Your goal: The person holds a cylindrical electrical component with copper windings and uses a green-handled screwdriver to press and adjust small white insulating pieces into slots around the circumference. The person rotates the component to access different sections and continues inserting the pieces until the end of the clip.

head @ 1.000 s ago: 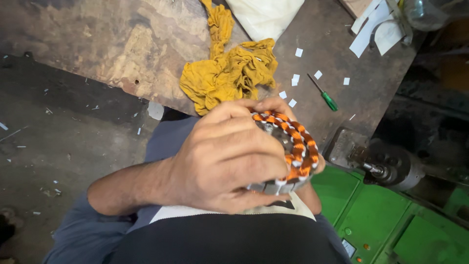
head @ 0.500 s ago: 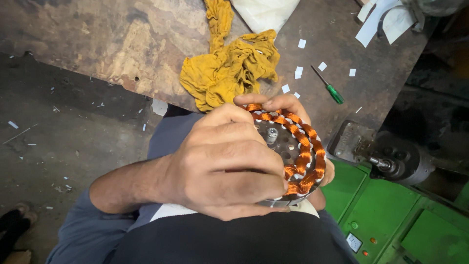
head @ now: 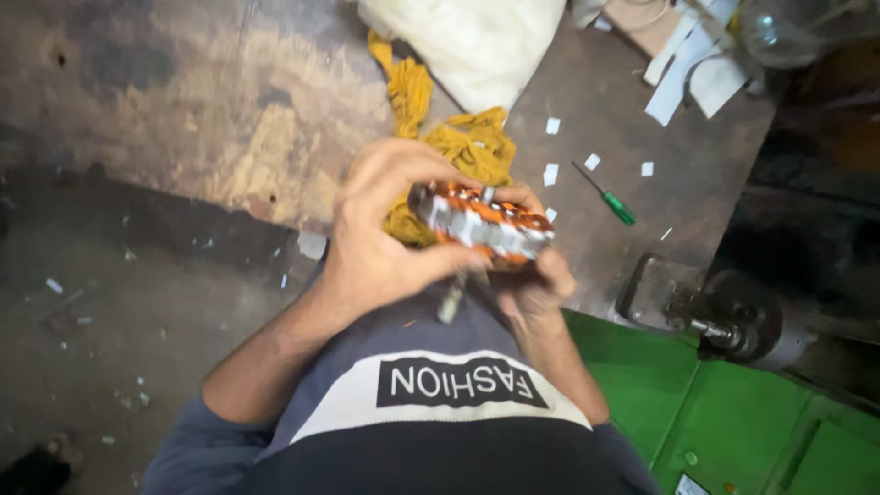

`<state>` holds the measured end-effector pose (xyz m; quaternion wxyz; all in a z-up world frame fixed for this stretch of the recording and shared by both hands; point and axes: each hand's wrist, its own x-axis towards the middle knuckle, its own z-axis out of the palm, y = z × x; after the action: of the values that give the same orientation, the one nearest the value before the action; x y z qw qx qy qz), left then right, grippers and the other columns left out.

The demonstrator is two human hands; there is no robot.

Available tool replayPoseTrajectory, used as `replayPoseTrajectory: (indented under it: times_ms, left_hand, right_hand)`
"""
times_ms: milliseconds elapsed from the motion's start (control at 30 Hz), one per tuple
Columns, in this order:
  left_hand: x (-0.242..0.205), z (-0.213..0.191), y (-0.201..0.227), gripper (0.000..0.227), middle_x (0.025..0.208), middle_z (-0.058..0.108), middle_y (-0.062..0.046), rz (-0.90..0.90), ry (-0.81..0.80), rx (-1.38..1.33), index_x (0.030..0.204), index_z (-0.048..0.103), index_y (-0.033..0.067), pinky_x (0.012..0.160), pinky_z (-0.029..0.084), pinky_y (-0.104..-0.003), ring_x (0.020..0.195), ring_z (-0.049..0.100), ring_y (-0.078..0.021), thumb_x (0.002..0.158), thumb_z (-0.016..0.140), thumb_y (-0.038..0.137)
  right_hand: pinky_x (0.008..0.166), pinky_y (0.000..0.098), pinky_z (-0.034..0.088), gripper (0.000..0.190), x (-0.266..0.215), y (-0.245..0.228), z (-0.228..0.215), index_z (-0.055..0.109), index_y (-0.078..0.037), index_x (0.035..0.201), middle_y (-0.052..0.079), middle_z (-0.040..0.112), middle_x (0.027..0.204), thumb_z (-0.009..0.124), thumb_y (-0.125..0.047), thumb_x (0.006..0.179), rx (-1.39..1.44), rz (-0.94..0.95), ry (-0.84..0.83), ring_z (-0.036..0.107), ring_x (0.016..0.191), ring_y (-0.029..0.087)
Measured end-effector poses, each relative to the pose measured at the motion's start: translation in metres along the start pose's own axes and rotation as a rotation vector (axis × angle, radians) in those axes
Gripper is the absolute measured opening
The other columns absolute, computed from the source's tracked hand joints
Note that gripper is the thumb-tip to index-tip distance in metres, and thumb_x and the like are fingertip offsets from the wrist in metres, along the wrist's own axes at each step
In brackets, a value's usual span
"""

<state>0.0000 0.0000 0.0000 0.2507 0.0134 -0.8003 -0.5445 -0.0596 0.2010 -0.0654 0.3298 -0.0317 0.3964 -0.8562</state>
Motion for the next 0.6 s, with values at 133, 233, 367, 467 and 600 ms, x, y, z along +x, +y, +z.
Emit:
replayPoseTrajectory:
  times_ms: [133,233,367,467,600]
  left_hand:
    - [-0.015,0.020,-0.037,0.045,0.097,0.066,-0.008,-0.375,0.026,0.044,0.102,0.065,0.0010,0.083,0.053,-0.033,0.091,0.064,-0.0201,0.075,0.093,0.023]
    - [-0.028,0.042,-0.064,0.031,0.095,0.071,-0.006,-0.680,-0.101,-0.315,0.108,0.065,0.0034,0.077,0.055,-0.024,0.087,0.066,-0.0115,0.091,0.083,0.020]
    - [-0.036,0.072,-0.086,0.046,0.101,0.065,-0.009,-0.778,0.015,-0.726,0.118,0.046,0.0009,0.070,0.055,-0.023,0.088,0.065,-0.0094,0.090,0.078,0.015]
    - [-0.027,0.076,-0.097,0.047,0.094,0.069,-0.013,-0.838,0.003,-0.461,0.120,0.049,0.0014,0.062,0.054,-0.027,0.078,0.068,-0.0124,0.084,0.077,0.014]
    - [-0.010,0.066,-0.106,0.040,0.106,0.070,-0.013,-0.553,-0.154,0.062,0.117,0.064,0.0027,0.069,0.055,-0.032,0.080,0.068,-0.0182,0.081,0.077,0.013]
  right_hand:
    - [0.120,0.0482,0.045,0.072,0.018,0.036,-0.042,0.052,0.001,0.131,0.027,0.054,0.147,0.088,-0.034,0.078,-0.142,-0.216,0.138,0.057,0.134,0.036]
    - [0.122,0.0455,0.045,0.066,0.024,0.059,-0.064,0.055,0.002,0.130,0.026,0.053,0.152,0.088,-0.023,0.078,-0.408,-0.349,0.260,0.056,0.138,0.034]
    - [0.116,0.0440,0.048,0.062,0.021,0.082,-0.070,0.049,-0.001,0.122,0.021,0.040,0.156,0.090,-0.010,0.076,-0.489,-0.360,0.293,0.054,0.136,0.031]
    - [0.112,0.0422,0.053,0.062,0.012,0.086,-0.062,0.051,0.001,0.122,0.021,0.039,0.155,0.089,-0.006,0.074,-0.644,-0.258,0.115,0.057,0.132,0.030]
    - [0.106,0.0381,0.052,0.058,0.004,0.072,-0.059,0.060,0.004,0.121,0.022,0.049,0.148,0.087,-0.007,0.071,-1.015,-0.115,-0.058,0.056,0.133,0.026]
